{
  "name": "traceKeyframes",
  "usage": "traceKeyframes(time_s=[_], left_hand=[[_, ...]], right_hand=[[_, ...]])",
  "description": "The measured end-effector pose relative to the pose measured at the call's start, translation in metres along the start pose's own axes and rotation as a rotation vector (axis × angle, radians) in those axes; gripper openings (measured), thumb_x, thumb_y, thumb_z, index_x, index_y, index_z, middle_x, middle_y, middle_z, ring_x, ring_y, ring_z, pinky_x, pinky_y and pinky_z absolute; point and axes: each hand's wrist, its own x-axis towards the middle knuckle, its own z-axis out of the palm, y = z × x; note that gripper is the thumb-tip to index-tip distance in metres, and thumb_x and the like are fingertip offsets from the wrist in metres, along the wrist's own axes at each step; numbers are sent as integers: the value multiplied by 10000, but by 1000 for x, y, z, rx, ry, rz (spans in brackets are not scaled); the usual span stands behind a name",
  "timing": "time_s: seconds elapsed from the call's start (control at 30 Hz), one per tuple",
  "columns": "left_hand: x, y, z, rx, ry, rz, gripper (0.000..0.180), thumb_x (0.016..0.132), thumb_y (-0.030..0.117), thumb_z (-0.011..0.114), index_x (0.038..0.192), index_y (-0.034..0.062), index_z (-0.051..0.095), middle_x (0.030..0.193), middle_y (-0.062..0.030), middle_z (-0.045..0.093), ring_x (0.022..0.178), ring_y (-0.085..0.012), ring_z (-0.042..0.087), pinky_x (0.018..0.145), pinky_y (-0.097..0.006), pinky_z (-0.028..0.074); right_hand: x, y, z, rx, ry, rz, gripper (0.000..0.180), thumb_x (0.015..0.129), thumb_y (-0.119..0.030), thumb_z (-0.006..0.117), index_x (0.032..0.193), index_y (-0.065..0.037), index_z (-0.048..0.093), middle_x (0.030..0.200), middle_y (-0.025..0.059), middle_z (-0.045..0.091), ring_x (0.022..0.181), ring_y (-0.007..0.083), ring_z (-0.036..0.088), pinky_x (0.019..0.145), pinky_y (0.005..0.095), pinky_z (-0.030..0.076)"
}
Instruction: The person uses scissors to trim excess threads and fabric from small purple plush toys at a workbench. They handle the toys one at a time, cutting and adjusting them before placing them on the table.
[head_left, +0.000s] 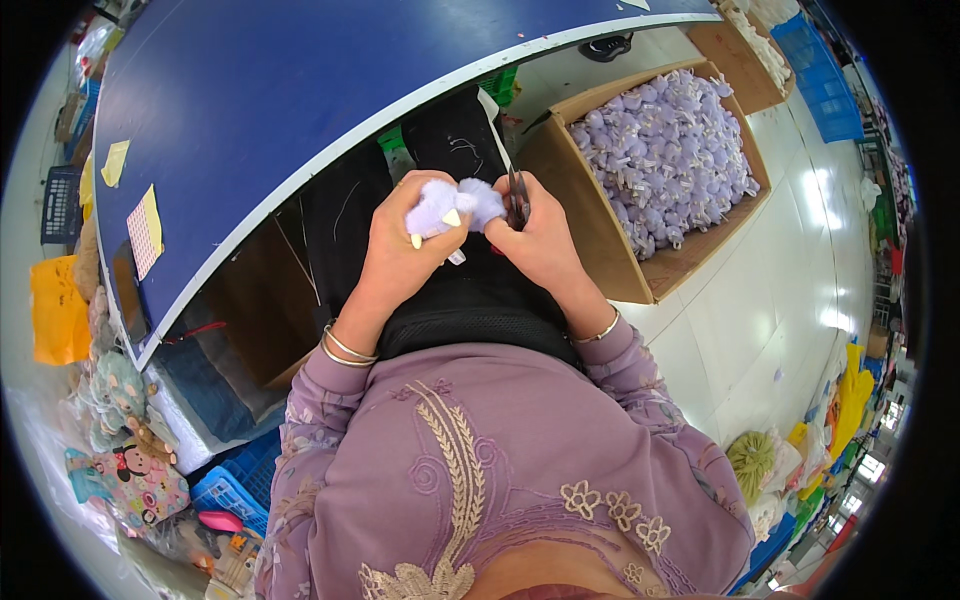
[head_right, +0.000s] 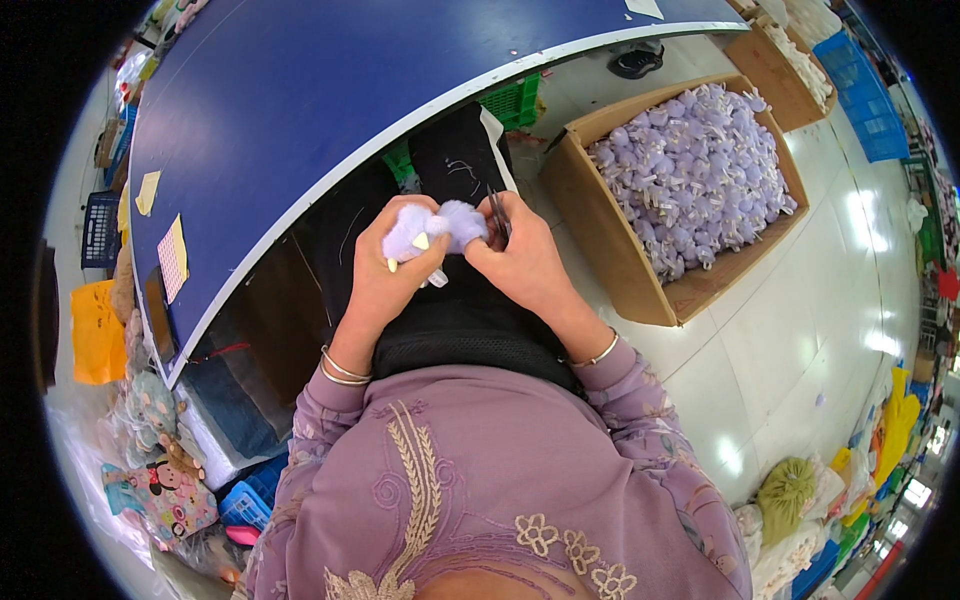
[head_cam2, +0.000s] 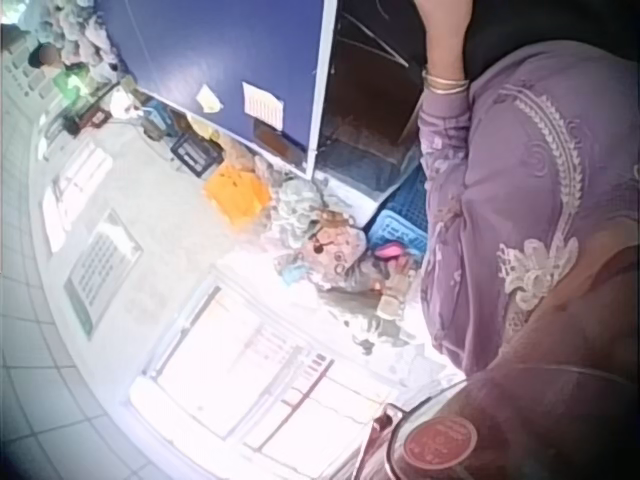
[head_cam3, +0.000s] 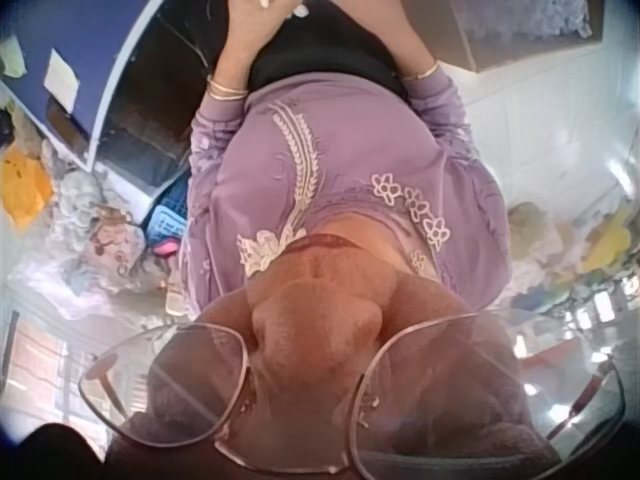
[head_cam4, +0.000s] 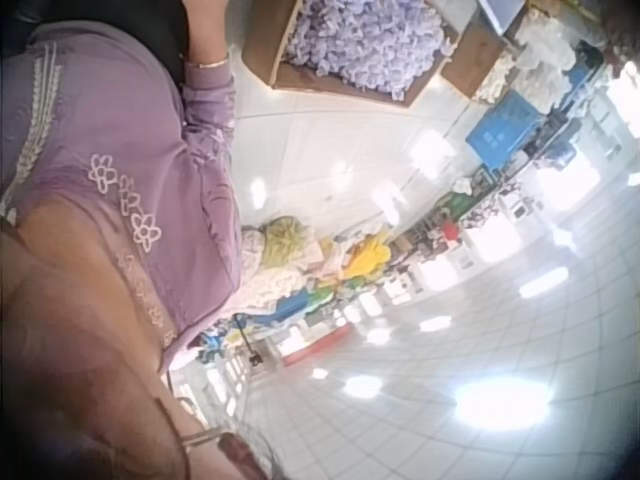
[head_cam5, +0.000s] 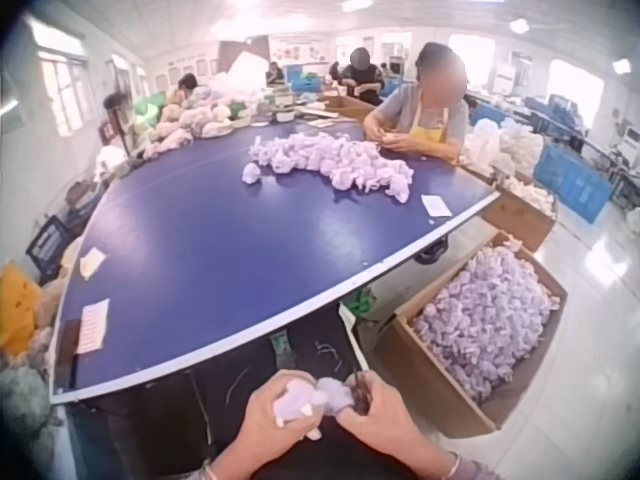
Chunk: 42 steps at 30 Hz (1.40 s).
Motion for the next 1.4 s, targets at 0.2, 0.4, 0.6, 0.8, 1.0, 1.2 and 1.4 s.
traceKeyframes(time_s=[0.2,0.4,0.6,0.8,1.0,1.2,1.4], left_hand=[[-1,0,-2,-95,-42,-27,217,795,58,692,1000,37,622,883,20,588,780,-34,517,697,-200,433],[-2,-1,-6,-105,-77,-103,198,803,71,680,987,21,629,836,15,604,751,-39,543,679,-208,453],[-5,3,-8,-254,-105,-220,197,802,67,674,985,6,632,835,2,621,754,-54,566,694,-221,473],[-2,0,-2,-214,-137,-42,254,778,71,684,1016,-8,641,851,-24,639,778,-72,579,730,-241,488],[-4,6,-11,-300,-204,-200,264,782,79,655,1024,-28,654,939,-53,663,834,-100,604,773,-263,498],[-5,6,-11,-355,-187,-282,269,792,100,644,1026,-33,654,987,-72,676,854,-120,623,793,-280,511],[-4,4,-7,-340,-194,-236,262,811,89,644,1046,-26,664,919,-48,677,816,-104,623,750,-268,517]], right_hand=[[-2,9,-4,63,-70,8,364,762,-181,726,1018,25,568,799,42,562,695,99,502,641,267,444],[-7,10,-7,54,-93,-12,388,768,-209,746,1023,29,574,798,45,563,711,107,508,649,275,446],[-11,3,-13,-13,-123,-35,371,759,-198,728,1011,30,577,765,59,552,693,118,509,641,288,444],[-9,12,-16,6,-120,-44,346,711,-185,725,961,7,583,737,45,538,669,111,495,621,284,434],[-11,8,-16,62,-188,-25,346,681,-208,739,914,-2,587,710,23,519,653,98,473,595,276,420],[-10,6,-16,29,-197,-31,339,686,-224,737,883,8,589,684,28,510,643,95,467,586,277,419],[-9,11,-17,65,-169,-21,343,683,-224,775,859,3,589,678,17,510,640,84,461,579,269,410]])
